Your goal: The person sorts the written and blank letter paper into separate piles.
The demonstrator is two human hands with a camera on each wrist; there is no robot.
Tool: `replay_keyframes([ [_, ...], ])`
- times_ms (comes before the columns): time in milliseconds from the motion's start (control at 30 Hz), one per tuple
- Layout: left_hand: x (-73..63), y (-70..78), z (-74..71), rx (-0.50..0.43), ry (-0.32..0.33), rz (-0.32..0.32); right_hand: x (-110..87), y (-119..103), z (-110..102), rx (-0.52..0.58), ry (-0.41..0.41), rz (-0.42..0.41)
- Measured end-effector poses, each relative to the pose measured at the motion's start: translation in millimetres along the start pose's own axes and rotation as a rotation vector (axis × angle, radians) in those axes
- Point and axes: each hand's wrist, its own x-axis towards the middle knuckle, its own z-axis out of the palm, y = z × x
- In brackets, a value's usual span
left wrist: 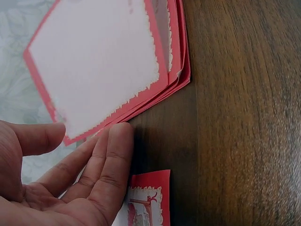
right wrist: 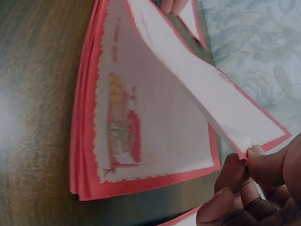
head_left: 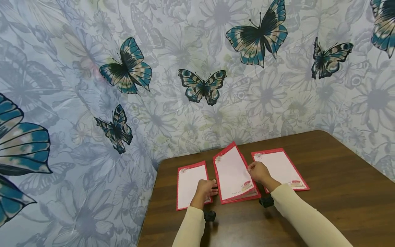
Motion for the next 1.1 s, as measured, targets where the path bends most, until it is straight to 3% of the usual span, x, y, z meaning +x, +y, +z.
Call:
replay_keyframes([
  [600, 3.4, 0.5, -5.1, -0.047, 0.028, 0.033, 0.5, -21, 0, 0.114, -0.024, -0.027],
  [833, -2.1, 1.5, -22.5, -0.003, 0.113, 0.047, 1.3, -32, 5, 0.133, -0.065, -0.030],
  [1100, -1.2, 3.1, -57.5, 0.110, 0.194, 0.106, 5.2, -40, 31, 0.188, -0.068, 0.010],
])
